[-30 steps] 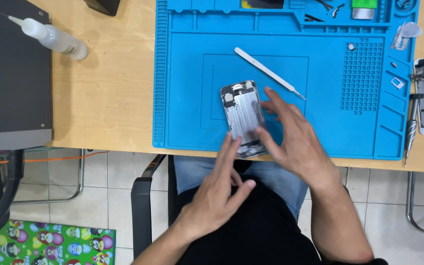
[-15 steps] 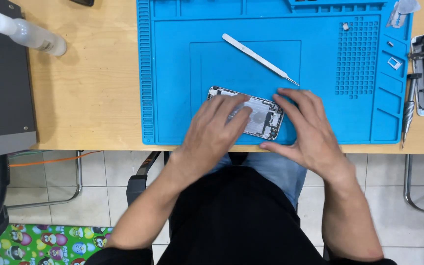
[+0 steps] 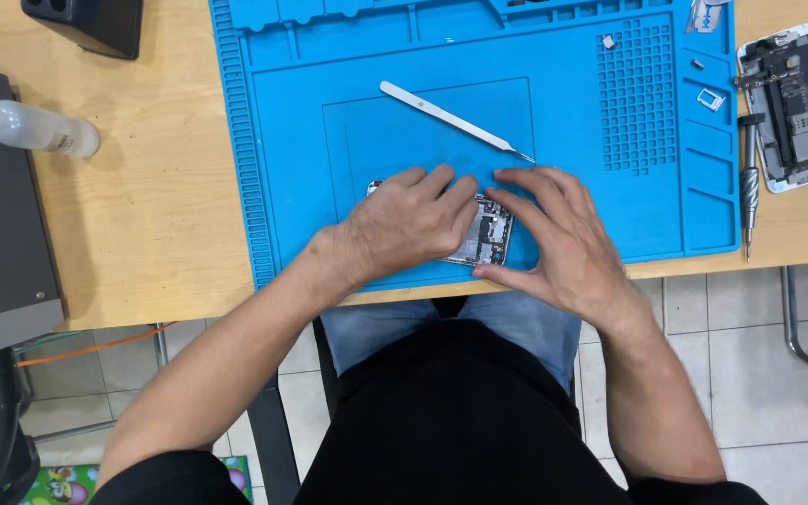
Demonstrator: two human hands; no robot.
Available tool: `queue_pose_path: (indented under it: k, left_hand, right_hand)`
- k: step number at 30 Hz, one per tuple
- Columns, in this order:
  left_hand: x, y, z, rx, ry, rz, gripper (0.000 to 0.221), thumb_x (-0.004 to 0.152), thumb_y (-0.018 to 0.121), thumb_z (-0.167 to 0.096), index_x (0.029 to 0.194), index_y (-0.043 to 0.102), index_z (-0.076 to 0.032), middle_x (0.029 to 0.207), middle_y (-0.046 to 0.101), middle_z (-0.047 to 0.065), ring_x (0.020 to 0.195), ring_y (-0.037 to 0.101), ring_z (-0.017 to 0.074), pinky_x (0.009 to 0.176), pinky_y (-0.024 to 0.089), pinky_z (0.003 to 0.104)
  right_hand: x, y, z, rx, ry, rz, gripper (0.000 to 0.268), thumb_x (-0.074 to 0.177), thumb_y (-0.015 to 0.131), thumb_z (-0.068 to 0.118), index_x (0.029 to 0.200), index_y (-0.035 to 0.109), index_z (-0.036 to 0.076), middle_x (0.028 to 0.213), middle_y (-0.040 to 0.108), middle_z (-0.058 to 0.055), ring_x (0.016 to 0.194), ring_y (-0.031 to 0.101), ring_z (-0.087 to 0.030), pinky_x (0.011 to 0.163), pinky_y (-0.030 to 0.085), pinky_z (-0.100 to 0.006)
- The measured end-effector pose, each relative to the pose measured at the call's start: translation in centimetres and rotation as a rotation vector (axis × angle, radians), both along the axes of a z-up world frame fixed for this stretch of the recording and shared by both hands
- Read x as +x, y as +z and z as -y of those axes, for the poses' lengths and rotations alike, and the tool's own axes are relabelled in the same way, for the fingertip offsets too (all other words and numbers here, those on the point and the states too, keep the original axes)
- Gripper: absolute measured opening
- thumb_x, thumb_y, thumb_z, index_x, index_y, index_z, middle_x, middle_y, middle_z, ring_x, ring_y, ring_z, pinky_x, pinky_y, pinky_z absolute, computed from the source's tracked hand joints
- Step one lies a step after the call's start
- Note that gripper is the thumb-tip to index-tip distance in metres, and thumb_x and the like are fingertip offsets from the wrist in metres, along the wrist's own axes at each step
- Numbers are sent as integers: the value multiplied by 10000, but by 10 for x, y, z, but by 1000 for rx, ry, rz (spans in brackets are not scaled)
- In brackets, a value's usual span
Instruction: The person uses tweezers to remove small components from a disassembled smartphone chassis on a blue work mat. They then use a metal spudger to pry and separate parts of the phone's internal frame.
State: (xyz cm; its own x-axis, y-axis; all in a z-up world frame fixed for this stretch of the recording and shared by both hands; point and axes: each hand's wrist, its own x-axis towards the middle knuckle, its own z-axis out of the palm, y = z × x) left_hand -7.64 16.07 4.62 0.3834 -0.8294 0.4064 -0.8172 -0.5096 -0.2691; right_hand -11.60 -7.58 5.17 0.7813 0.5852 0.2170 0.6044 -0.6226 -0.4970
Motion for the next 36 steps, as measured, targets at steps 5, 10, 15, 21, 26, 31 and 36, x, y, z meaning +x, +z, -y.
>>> queue_pose_path:
  k: [5,10,15,21,26,31,36]
  left_hand:
    - [1,0,4,-1,4,56,235,1039,618,-167,806,587,-165,820,533,7,691,496,156,551,394,288]
    - [-1,-2,0,13,51,3,203,1036,680,-207,858,591,-164,857,547,16,739,515,158,581,444,272]
    - [3,-7,-2,-112,72,-150,114,989,715,-119,932,617,-103,957,618,46,786,539,191,621,488,304]
    - [2,-4,-3,-156,34,-222,130,978,737,-68,946,610,-75,991,620,67,800,530,208,634,487,320]
    - [-12,1,3,-113,86,-173,130,956,718,-93,870,620,-102,948,607,50,804,547,210,629,472,328]
    - [-38,16,7,17,290,-202,339,983,721,-356,1132,712,-52,1260,672,99,1052,615,243,855,536,353]
    - [-51,16,0,-61,403,-342,621,966,690,-594,1307,629,-79,1408,611,130,1251,593,302,1044,496,451]
  right_hand:
    - [0,-2,1,-11,-7,9,830,849,764,597,1426,562,35,1479,549,-146,1367,477,-359,1138,420,-520]
    - [0,-1,1,-11,3,13,828,861,757,590,1438,548,35,1480,550,-152,1365,484,-363,1132,422,-527]
    - [1,-1,1,-1,2,0,852,855,764,586,1460,532,32,1487,549,-146,1372,480,-356,1144,418,-512]
    - [-1,-4,2,56,-9,-1,834,840,817,528,1426,544,2,1387,564,-187,1317,520,-360,1162,421,-513]
    - [-2,-3,2,65,-7,40,824,843,829,515,1410,552,-15,1315,587,-194,1244,562,-344,1168,422,-538]
    - [0,2,1,87,23,52,793,861,808,518,1404,569,-9,1308,599,-186,1239,559,-349,1135,439,-515]
    - [25,16,7,232,-66,-66,463,1025,665,255,1358,614,-61,1285,626,-235,1215,598,-373,1028,506,-461]
